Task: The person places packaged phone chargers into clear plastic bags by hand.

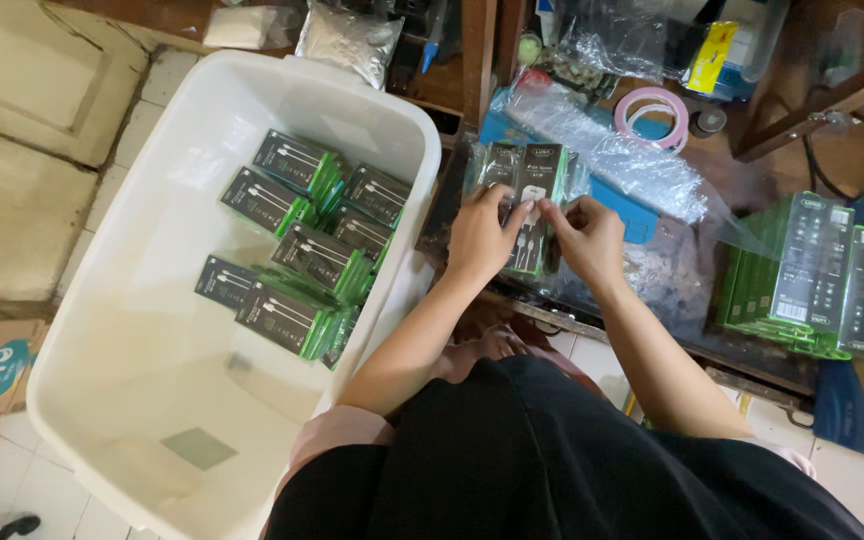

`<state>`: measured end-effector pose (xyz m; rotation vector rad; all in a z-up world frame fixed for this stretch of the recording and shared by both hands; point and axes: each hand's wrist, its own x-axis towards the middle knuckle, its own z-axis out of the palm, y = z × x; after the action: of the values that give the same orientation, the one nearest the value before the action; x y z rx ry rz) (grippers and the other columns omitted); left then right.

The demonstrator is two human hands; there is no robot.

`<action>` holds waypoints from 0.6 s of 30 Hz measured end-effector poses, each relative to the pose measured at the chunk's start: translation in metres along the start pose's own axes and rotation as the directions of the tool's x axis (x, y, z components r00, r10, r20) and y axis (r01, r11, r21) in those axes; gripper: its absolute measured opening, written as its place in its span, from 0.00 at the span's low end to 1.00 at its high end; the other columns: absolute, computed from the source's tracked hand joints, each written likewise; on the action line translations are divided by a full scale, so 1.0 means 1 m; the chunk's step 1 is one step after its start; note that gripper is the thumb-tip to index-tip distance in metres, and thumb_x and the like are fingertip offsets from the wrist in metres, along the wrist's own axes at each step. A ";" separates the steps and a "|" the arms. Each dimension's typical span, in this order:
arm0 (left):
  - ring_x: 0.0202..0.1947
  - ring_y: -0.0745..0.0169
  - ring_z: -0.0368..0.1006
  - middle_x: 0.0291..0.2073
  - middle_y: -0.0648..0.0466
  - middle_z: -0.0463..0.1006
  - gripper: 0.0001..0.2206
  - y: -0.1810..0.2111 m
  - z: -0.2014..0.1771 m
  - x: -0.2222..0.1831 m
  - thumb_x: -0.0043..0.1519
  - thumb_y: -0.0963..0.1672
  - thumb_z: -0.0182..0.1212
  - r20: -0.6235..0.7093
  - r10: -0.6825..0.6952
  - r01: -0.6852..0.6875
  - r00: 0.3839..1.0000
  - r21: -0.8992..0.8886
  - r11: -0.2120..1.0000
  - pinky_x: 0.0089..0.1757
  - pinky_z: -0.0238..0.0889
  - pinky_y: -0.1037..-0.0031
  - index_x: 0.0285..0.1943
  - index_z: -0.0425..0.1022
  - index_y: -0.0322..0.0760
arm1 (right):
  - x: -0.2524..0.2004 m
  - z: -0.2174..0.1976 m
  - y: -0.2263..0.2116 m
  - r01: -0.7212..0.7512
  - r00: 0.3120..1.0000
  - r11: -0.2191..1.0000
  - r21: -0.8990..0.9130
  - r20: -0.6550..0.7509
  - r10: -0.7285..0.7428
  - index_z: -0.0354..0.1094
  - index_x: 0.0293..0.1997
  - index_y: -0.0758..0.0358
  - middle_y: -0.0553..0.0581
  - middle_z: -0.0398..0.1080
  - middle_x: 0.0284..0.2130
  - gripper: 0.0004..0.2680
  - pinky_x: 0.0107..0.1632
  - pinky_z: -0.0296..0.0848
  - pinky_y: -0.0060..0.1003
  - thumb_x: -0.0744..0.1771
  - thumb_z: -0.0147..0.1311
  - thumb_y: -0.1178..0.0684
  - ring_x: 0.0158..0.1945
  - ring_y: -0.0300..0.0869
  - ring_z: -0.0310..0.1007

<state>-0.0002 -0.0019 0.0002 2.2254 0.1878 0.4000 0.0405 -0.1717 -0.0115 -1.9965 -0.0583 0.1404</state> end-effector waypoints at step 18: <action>0.58 0.37 0.63 0.62 0.35 0.61 0.37 0.046 -0.004 -0.001 0.57 0.51 0.72 -0.069 0.047 -0.040 0.997 0.086 0.995 0.55 0.59 0.49 0.71 0.59 0.32 | 0.022 -0.103 0.057 0.040 0.692 0.209 -0.977 -0.124 -0.711 0.67 0.54 0.60 0.64 0.78 0.47 0.20 0.68 0.42 0.54 0.57 0.56 0.53 0.59 0.56 0.71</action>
<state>-0.0030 -0.0281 0.0376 2.3036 0.1978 0.5041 0.0740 -0.2861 -0.0225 -3.0391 -0.3697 -1.1785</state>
